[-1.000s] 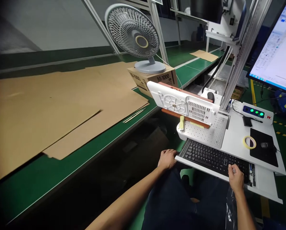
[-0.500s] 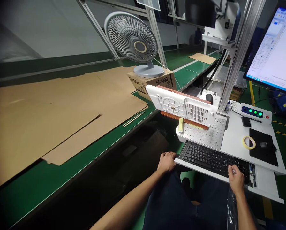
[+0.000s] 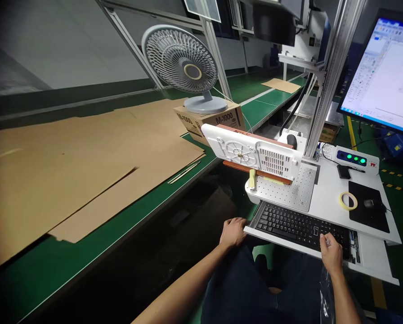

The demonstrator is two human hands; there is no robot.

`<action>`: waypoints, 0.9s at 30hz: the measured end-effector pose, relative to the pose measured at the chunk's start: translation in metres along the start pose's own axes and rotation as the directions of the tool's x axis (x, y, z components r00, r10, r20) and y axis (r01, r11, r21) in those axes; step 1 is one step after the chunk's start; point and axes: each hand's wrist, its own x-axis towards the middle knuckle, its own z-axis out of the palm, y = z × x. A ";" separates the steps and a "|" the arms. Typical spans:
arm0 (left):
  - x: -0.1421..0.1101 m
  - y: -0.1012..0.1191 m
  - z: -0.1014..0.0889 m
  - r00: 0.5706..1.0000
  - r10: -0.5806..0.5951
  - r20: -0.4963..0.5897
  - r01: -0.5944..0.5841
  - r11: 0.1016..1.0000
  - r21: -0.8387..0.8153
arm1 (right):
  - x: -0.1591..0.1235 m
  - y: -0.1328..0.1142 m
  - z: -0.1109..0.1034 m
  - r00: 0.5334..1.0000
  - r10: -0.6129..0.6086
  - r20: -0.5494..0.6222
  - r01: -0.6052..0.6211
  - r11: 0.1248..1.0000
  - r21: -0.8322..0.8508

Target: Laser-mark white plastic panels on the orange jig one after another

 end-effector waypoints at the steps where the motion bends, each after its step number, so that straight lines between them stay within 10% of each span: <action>1: 0.000 0.000 -0.001 1.000 -0.001 0.000 0.001 1.000 -0.002 | 0.000 0.001 0.000 1.000 0.005 0.006 -0.005 1.000 -0.001; 12: 0.001 0.000 0.002 0.997 -0.028 -0.075 0.014 0.983 -0.181 | 0.000 -0.014 -0.007 1.000 0.014 -0.025 -0.014 0.999 0.029; 19: 0.012 -0.030 -0.006 0.938 -0.254 -0.237 0.087 0.831 -0.549 | 0.000 -0.051 -0.028 0.998 0.058 -0.002 -0.057 0.996 0.069; 23: 0.039 -0.057 -0.048 0.860 -0.361 -0.362 0.022 0.734 -0.679 | 0.012 -0.111 -0.051 1.000 0.003 0.013 -0.004 0.992 0.129; 27: 0.087 -0.073 -0.128 0.755 -0.392 -0.526 -0.200 0.626 -0.754 | 0.046 -0.177 -0.061 0.987 -0.160 0.029 0.151 0.967 0.204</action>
